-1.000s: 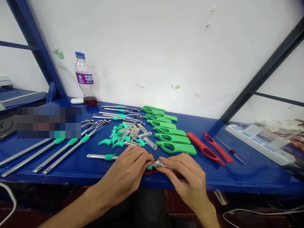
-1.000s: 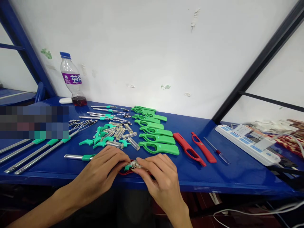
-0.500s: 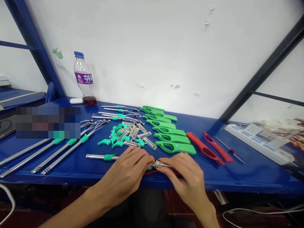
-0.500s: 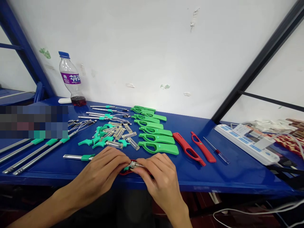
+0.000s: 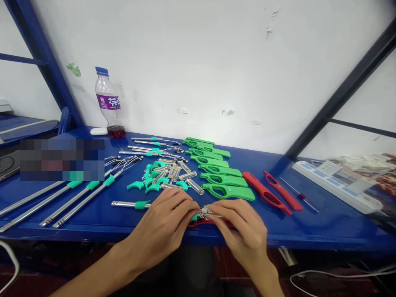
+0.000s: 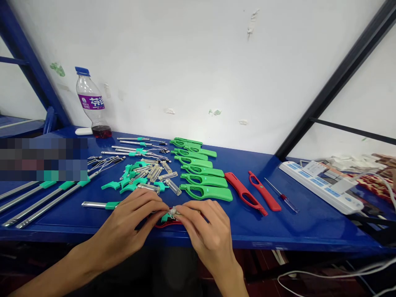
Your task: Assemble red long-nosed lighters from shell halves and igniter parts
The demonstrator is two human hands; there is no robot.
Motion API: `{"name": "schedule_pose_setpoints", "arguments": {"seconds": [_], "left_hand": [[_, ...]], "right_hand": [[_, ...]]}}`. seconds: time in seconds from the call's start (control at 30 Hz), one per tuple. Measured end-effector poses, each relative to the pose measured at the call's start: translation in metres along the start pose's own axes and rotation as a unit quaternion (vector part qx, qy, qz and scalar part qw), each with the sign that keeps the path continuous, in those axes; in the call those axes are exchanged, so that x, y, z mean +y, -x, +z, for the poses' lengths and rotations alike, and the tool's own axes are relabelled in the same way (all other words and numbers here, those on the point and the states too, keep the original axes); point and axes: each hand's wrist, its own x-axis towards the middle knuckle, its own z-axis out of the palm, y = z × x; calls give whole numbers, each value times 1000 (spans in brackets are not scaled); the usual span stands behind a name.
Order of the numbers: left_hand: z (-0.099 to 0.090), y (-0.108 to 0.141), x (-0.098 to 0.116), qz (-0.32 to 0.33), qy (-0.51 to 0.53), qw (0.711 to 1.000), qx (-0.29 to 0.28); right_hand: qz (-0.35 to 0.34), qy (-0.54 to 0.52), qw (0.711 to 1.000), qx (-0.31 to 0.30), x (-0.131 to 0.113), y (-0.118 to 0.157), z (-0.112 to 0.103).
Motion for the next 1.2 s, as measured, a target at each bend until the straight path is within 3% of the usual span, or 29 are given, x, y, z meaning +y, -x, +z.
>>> {"name": "schedule_pose_setpoints", "arguments": {"seconds": [0.83, 1.2], "left_hand": [[2, 2, 0, 49, -20, 998, 18], [1, 2, 0, 28, 4, 999, 23]], "right_hand": [[-8, -20, 999, -39, 0, 1, -1], [-4, -18, 999, -30, -1, 0, 0]]}}
